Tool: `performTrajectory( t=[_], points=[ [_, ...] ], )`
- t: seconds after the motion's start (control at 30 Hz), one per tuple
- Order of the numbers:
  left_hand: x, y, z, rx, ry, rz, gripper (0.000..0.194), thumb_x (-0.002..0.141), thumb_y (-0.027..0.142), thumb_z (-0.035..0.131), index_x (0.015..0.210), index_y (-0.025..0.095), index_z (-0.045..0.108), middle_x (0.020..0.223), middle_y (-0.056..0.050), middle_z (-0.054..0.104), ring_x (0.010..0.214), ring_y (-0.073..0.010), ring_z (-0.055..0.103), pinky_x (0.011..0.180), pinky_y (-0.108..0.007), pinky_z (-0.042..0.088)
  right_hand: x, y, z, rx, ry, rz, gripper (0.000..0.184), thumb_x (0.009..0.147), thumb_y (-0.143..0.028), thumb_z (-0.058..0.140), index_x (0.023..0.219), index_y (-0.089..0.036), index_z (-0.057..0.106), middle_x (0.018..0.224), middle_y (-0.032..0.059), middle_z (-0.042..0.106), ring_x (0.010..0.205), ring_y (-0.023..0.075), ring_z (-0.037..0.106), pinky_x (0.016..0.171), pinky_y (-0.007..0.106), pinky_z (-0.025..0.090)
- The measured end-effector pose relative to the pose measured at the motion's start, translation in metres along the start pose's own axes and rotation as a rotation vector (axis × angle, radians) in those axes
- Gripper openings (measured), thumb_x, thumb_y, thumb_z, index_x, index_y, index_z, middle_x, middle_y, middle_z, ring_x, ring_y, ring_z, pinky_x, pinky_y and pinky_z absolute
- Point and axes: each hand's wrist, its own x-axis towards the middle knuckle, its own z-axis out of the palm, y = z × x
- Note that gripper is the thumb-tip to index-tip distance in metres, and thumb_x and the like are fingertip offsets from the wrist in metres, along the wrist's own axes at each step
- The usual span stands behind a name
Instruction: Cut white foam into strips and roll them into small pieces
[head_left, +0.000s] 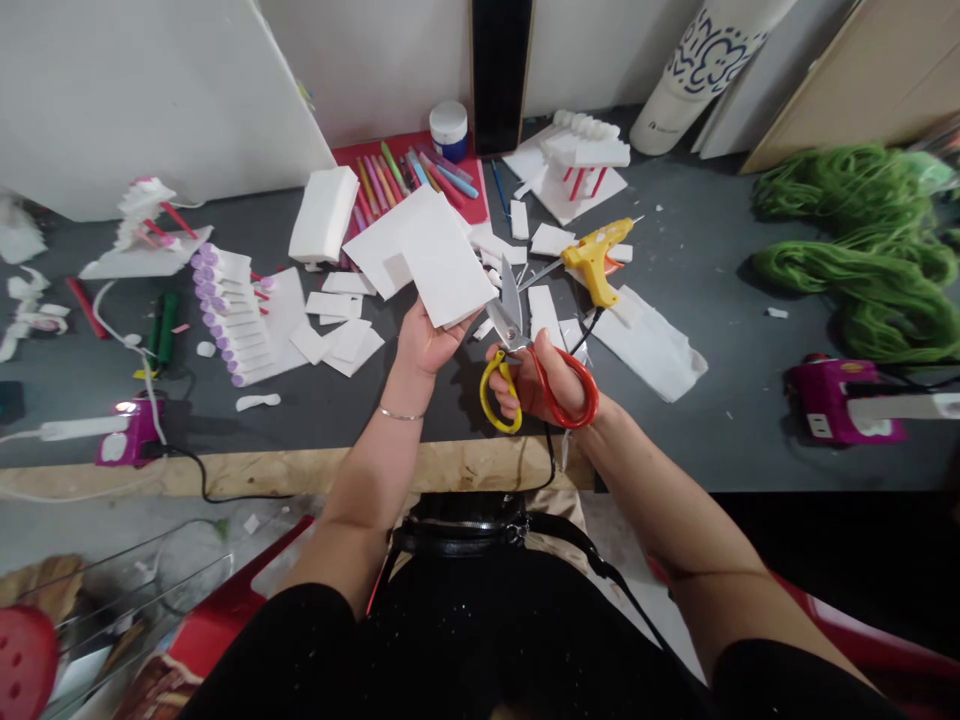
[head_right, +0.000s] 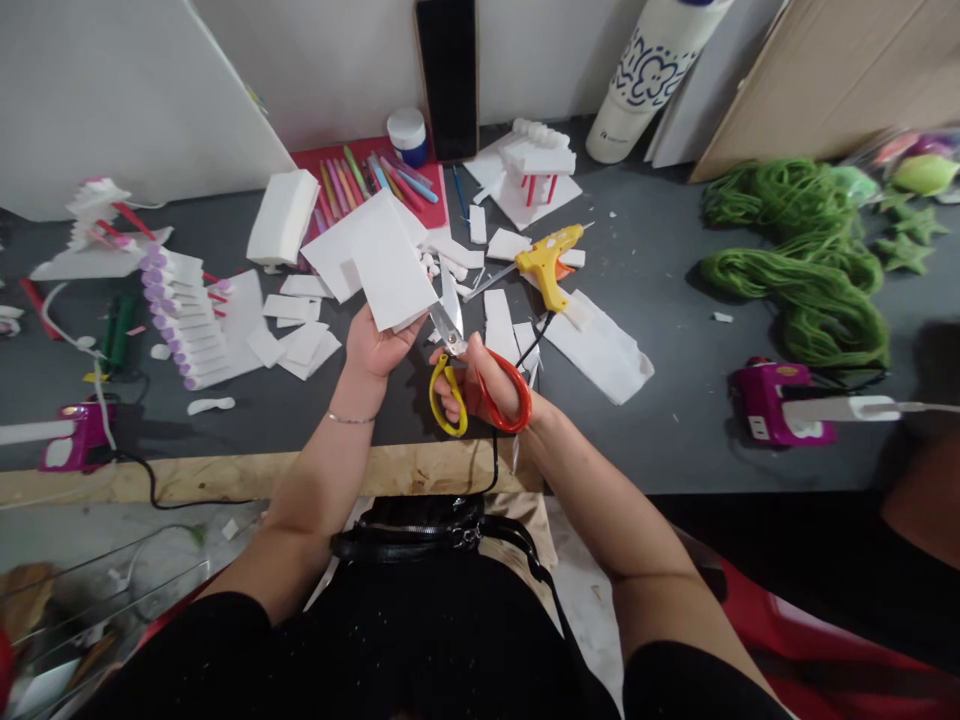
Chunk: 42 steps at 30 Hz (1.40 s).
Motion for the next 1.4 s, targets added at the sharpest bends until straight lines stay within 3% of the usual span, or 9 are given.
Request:
performTrajectory(
  t=[0.13,0.27,0.43,0.5,0.63,0.73,0.83,1.07,1.4],
  points=[
    [0.0,-0.001,0.0,0.006,0.0,0.011,0.054,0.109,0.021,0.028,0.16,0.022,0.046,0.144,-0.011,0.071,0.145,-0.027,0.06,0.117,-0.045,0.056,0.001,0.002,-0.004,-0.001,-0.005,-0.016,0.067,0.087,-0.087,0.053,0.115,-0.025,0.054,0.07,-0.0056,0.047,0.053,0.0125,0.043,0.049,0.027,0.044],
    [-0.001,-0.001,-0.001,0.007,-0.032,-0.003,0.054,0.111,0.029,0.024,0.159,0.017,0.046,0.143,-0.013,0.071,0.143,-0.0277,0.061,0.115,-0.045,0.057,0.002,0.003,-0.007,0.006,-0.018,-0.035,0.067,0.084,-0.086,0.059,0.113,-0.025,0.055,0.069,-0.0058,0.048,0.053,0.0115,0.042,0.049,0.026,0.044],
    [-0.005,0.003,-0.005,0.039,-0.078,0.039,0.067,0.106,0.067,0.031,0.15,0.022,0.056,0.14,-0.013,0.073,0.149,-0.0356,0.054,0.118,-0.052,0.052,0.002,0.005,-0.008,0.023,-0.031,-0.044,0.066,0.082,-0.085,0.063,0.109,-0.026,0.053,0.069,-0.0063,0.05,0.052,0.0106,0.042,0.049,0.025,0.042],
    [-0.005,0.002,-0.005,0.055,-0.096,0.056,0.072,0.104,0.073,0.031,0.146,0.021,0.059,0.136,-0.012,0.076,0.151,-0.0365,0.051,0.12,-0.05,0.05,0.002,0.007,-0.009,0.028,-0.022,-0.038,0.066,0.082,-0.086,0.062,0.106,-0.025,0.052,0.069,-0.0064,0.051,0.051,0.01,0.042,0.05,0.025,0.042],
    [-0.001,-0.003,-0.007,0.117,-0.074,0.084,0.043,0.108,0.041,0.047,0.143,0.021,0.062,0.132,-0.012,0.077,0.148,-0.0316,0.057,0.12,-0.047,0.052,0.003,0.009,-0.011,0.042,-0.006,-0.027,0.064,0.086,-0.086,0.057,0.104,-0.025,0.051,0.068,-0.0062,0.052,0.05,0.01,0.042,0.05,0.025,0.042],
    [0.005,-0.009,-0.013,0.184,-0.049,0.149,0.045,0.097,0.021,0.068,0.141,0.025,0.063,0.135,-0.009,0.076,0.147,-0.0312,0.058,0.121,-0.048,0.051,0.003,0.008,-0.01,0.054,0.003,-0.021,0.064,0.088,-0.086,0.054,0.105,-0.024,0.05,0.067,-0.0065,0.051,0.049,0.0102,0.042,0.05,0.025,0.041],
    [0.009,-0.011,-0.02,0.233,-0.091,0.197,0.055,0.087,0.021,0.081,0.139,0.024,0.065,0.134,-0.01,0.077,0.146,-0.0334,0.059,0.123,-0.049,0.049,0.002,0.007,-0.008,0.054,0.016,-0.02,0.064,0.089,-0.086,0.054,0.107,-0.024,0.05,0.067,-0.0069,0.051,0.049,0.0099,0.041,0.049,0.025,0.04],
    [0.009,-0.011,-0.022,0.312,-0.161,0.236,0.067,0.078,0.023,0.09,0.141,0.024,0.065,0.128,-0.011,0.079,0.14,-0.0355,0.064,0.12,-0.049,0.053,0.0,0.005,-0.004,0.045,0.049,0.002,0.063,0.093,-0.085,0.047,0.108,-0.024,0.052,0.067,-0.0068,0.048,0.049,0.0105,0.04,0.049,0.025,0.038],
    [0.015,-0.016,-0.028,0.361,-0.148,0.335,0.065,0.071,0.035,0.096,0.129,0.022,0.071,0.114,-0.011,0.082,0.131,-0.0361,0.07,0.114,-0.048,0.057,0.0,0.007,-0.003,0.032,0.085,-0.01,0.059,0.095,-0.082,0.046,0.106,-0.024,0.049,0.066,-0.0074,0.048,0.047,0.0098,0.041,0.048,0.024,0.037]
  ],
)
